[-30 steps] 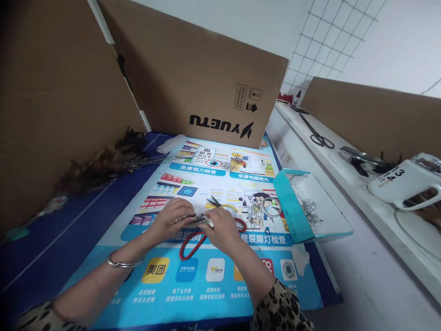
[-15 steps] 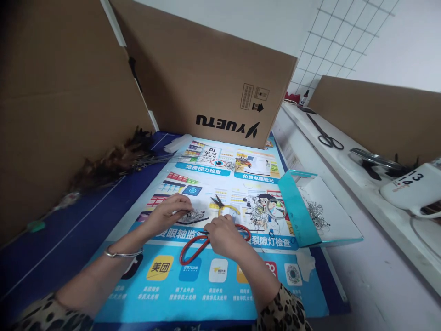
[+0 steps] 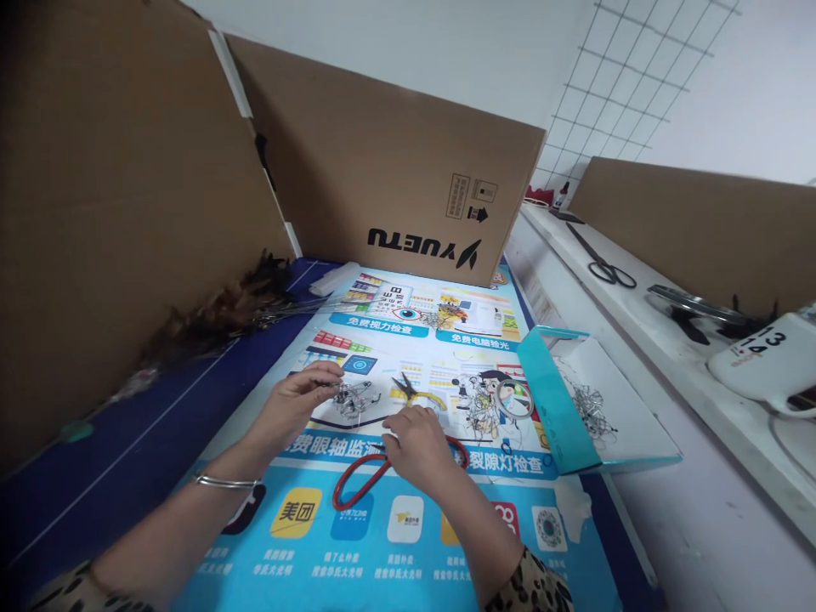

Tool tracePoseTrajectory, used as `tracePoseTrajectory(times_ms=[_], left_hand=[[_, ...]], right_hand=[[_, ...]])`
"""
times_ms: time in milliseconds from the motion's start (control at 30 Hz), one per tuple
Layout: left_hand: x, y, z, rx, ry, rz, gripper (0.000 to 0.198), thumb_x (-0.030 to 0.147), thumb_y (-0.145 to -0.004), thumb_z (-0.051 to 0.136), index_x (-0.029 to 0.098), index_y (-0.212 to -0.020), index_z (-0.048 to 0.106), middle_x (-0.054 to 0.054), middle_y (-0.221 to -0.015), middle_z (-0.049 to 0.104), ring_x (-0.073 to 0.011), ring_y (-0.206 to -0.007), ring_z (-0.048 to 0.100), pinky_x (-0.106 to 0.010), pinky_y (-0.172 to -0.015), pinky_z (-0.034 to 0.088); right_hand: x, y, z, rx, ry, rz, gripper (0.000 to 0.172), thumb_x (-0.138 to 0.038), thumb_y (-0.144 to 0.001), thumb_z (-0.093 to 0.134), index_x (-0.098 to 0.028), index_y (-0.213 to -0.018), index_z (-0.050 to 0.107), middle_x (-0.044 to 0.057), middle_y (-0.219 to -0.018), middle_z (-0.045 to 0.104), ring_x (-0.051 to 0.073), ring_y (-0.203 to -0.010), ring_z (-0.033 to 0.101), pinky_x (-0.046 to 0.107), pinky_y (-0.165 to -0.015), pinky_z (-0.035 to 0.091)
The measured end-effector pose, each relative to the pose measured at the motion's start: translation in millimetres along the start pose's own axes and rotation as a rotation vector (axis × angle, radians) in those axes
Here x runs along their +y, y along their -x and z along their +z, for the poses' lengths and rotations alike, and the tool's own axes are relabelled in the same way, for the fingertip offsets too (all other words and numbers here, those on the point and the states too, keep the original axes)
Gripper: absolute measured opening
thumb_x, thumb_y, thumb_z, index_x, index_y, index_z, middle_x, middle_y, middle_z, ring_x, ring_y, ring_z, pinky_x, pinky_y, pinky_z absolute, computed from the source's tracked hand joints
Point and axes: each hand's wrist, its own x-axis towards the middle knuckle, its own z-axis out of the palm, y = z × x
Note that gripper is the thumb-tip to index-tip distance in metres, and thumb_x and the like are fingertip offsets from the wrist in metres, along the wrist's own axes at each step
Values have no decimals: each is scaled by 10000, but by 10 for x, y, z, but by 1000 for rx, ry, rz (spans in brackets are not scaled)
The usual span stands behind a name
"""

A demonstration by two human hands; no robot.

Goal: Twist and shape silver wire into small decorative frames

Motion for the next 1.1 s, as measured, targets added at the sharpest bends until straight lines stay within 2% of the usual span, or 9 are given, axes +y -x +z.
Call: tracePoseTrajectory(times_ms=[200,300,533,767,967,1100], left_hand=[[-8,27,55,-24,12,-26,93,249,-711,655,175,-766,645,-70,-946,583,-201,-941,548,-326,-768,477],[-23,41,74,-39,30,-59,91,235,-697,668,179,-768,655,-61,-924,585,-200,-924,549,-316,-772,462],[-52,65,115,-77,27,-71,62,208,-710,658,187,-768,660,-50,-886,579,-194,-884,545,-295,-766,425],[10,95,153,-121,11,-88,56,208,-734,634,191,-784,655,-49,-904,573,-195,-911,533,-303,-802,414],[53,88,161,-90,37,-105,64,211,-733,634,180,-788,647,-40,-869,561,-176,-845,532,-286,-756,417],[56,87,175,-55,71,-144,72,217,-727,641,180,-789,644,-28,-845,559,-156,-788,525,-260,-686,417]], right_hand=[[52,-31,21,236,-219,7,189,-188,-820,493,-193,-983,587,69,-871,602,185,-846,546,319,-760,440],[23,-37,-8,299,-358,47,224,-178,-813,494,-192,-1024,568,54,-847,583,160,-794,547,290,-720,459],[-2,-42,-30,317,-539,77,317,-159,-779,543,-209,-1092,546,21,-816,564,128,-715,520,271,-683,464],[-1,-29,-43,289,-470,-50,363,-160,-840,456,-244,-1188,518,37,-825,558,148,-781,522,296,-725,456],[-5,-38,-54,373,-437,-2,285,-161,-845,457,-221,-1089,591,70,-901,585,165,-825,545,314,-744,463],[7,-39,-34,343,-415,-16,261,-164,-847,456,-214,-1046,618,75,-885,598,173,-837,556,320,-744,470]])
